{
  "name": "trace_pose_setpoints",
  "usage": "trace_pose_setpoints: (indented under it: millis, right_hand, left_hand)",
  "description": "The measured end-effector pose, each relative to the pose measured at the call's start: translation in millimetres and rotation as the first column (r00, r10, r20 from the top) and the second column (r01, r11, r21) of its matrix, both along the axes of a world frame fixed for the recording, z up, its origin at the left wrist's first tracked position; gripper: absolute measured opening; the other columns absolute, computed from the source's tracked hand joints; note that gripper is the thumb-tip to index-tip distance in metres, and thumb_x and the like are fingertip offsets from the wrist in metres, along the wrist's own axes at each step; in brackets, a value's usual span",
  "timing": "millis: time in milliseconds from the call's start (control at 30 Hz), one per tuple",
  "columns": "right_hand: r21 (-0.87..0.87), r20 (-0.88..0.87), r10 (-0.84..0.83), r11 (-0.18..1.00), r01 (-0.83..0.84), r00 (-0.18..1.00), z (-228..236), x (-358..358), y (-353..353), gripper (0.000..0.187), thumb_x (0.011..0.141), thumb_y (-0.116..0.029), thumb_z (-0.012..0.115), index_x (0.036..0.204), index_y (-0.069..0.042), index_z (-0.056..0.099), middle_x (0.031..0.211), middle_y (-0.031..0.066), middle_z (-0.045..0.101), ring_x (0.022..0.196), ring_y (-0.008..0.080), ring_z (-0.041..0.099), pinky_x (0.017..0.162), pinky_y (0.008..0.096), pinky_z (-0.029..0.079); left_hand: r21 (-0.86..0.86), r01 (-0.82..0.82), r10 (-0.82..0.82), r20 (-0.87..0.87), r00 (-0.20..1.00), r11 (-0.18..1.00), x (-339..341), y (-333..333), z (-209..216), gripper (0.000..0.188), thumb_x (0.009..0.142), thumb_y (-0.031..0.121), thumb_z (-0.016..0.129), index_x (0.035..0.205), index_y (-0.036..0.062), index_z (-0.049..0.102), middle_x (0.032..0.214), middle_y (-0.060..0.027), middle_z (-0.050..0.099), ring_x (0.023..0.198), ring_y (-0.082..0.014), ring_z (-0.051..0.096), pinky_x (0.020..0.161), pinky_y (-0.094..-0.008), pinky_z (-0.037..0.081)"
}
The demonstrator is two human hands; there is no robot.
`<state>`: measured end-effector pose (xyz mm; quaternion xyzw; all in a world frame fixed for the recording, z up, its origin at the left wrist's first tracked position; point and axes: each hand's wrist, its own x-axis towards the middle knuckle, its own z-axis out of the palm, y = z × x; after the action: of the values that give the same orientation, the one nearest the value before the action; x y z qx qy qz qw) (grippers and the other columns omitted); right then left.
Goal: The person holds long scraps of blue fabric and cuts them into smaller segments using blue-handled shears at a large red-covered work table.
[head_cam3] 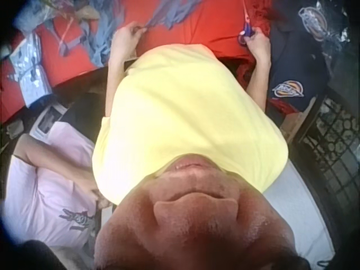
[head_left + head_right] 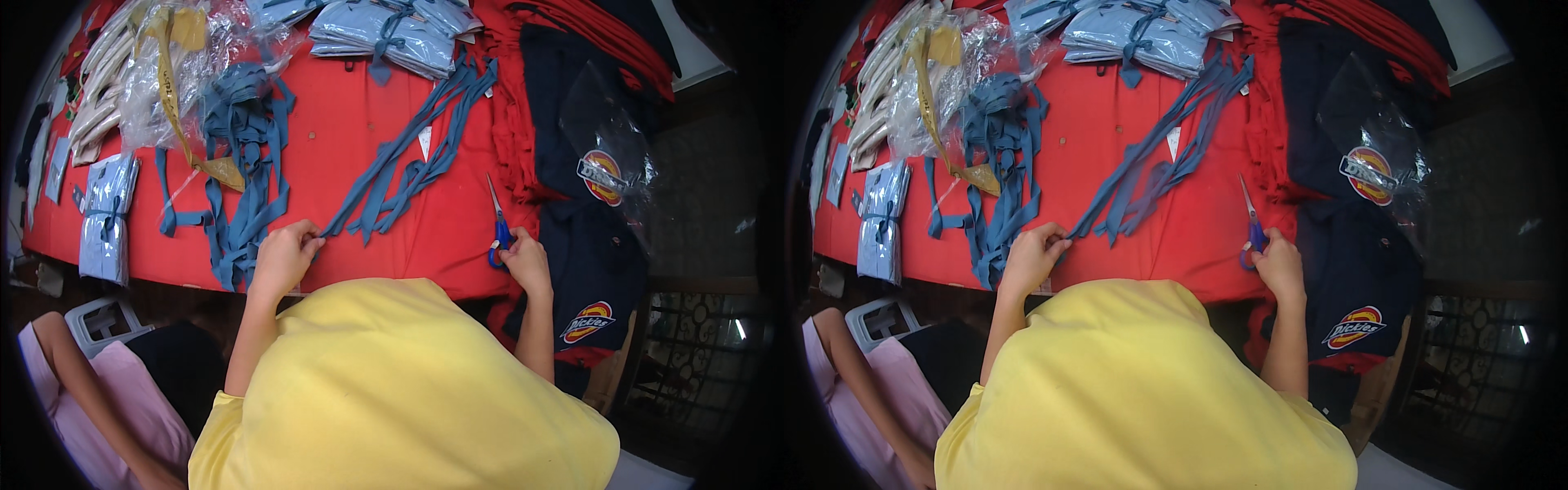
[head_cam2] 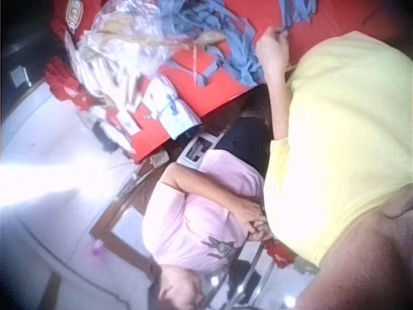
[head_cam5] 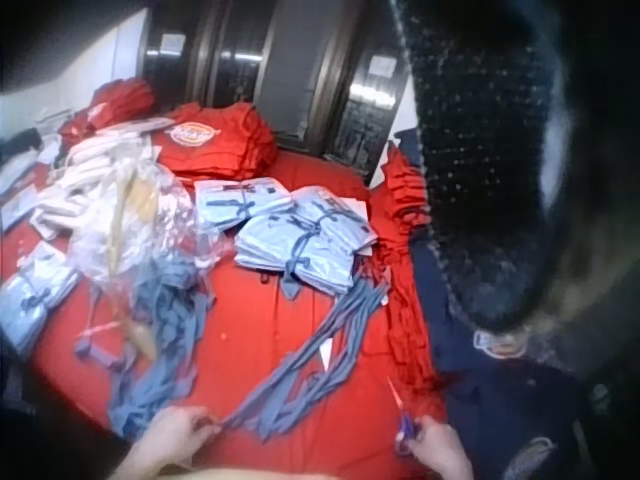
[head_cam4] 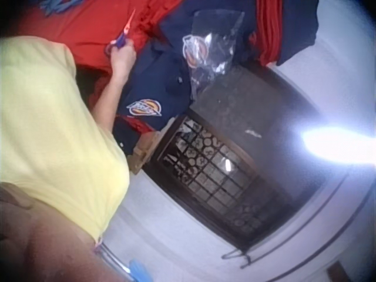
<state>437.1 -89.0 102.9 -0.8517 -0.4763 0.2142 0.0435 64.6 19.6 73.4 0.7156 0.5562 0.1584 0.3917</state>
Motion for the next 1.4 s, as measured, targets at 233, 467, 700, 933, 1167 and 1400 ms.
trace_pose_setpoints:
  millis: [233, 467, 700, 933, 1167, 1400]
  right_hand:
    - [0.114, -0.926, 0.102, 0.993, 0.012, 0.363, 15, -29, 6, 0.051, 0.079, -0.006, 0.067, 0.125, 0.001, 0.046, 0.085, 0.0090, 0.063, 0.078, 0.0175, 0.064, 0.070, 0.0294, 0.051]
    - [-0.104, -0.993, -0.069, 0.879, -0.464, 0.092, -17, -58, 43, 0.035, 0.093, -0.025, 0.048, 0.117, 0.001, 0.052, 0.070, 0.0051, 0.059, 0.051, 0.0084, 0.057, 0.039, 0.0192, 0.035]
    - [-0.024, -0.996, -0.056, 0.905, -0.426, -0.062, -29, -99, 72, 0.035, 0.098, -0.026, 0.039, 0.115, 0.001, 0.053, 0.067, 0.0045, 0.056, 0.047, 0.0088, 0.051, 0.043, 0.0205, 0.039]
    - [0.004, -0.996, -0.033, 0.919, -0.394, -0.087, -47, -110, 75, 0.041, 0.097, -0.016, 0.043, 0.134, 0.002, 0.040, 0.076, 0.0089, 0.057, 0.053, 0.0109, 0.053, 0.052, 0.0228, 0.044]
    - [0.046, -0.997, 0.016, 0.905, -0.422, -0.072, -49, -107, 71, 0.044, 0.095, -0.015, 0.049, 0.135, 0.002, 0.040, 0.075, 0.0085, 0.057, 0.053, 0.0108, 0.053, 0.050, 0.0220, 0.043]
    - [0.007, -1.000, 0.014, 0.883, -0.469, 0.012, -38, -100, 64, 0.043, 0.094, -0.013, 0.051, 0.134, 0.002, 0.043, 0.074, 0.0074, 0.058, 0.055, 0.0103, 0.055, 0.049, 0.0212, 0.044]
  left_hand:
    - [-0.180, -0.093, 0.130, 0.206, 0.970, 0.979, -4, 3, -2, 0.017, 0.085, 0.013, 0.062, 0.089, -0.0029, 0.062, 0.068, -0.0091, 0.063, 0.058, -0.0130, 0.054, 0.056, -0.0282, 0.041]
    - [-0.278, -0.100, 0.206, 0.384, 0.900, 0.955, -7, 5, -15, 0.017, 0.088, 0.014, 0.060, 0.090, -0.0032, 0.062, 0.069, -0.0020, 0.062, 0.062, -0.0049, 0.049, 0.057, -0.0233, 0.039]
    - [-0.405, -0.057, 0.256, 0.458, 0.852, 0.912, -7, 5, -14, 0.016, 0.090, 0.015, 0.060, 0.095, -0.0010, 0.062, 0.074, -0.0005, 0.061, 0.068, -0.0057, 0.053, 0.065, -0.0214, 0.042]
    - [-0.451, -0.045, 0.308, 0.532, 0.789, 0.892, -7, 4, -16, 0.017, 0.090, 0.014, 0.060, 0.097, -0.0010, 0.062, 0.075, 0.0010, 0.059, 0.071, -0.0059, 0.052, 0.067, -0.0212, 0.041]
    - [-0.436, -0.030, 0.292, 0.551, 0.782, 0.900, -7, 4, -16, 0.016, 0.089, 0.015, 0.060, 0.096, -0.0005, 0.061, 0.075, 0.0011, 0.058, 0.070, -0.0058, 0.052, 0.067, -0.0205, 0.041]
    - [-0.457, 0.006, 0.262, 0.521, 0.812, 0.890, -11, 4, -9, 0.016, 0.089, 0.015, 0.061, 0.093, -0.0004, 0.061, 0.074, 0.0008, 0.059, 0.070, -0.0057, 0.052, 0.066, -0.0208, 0.041]
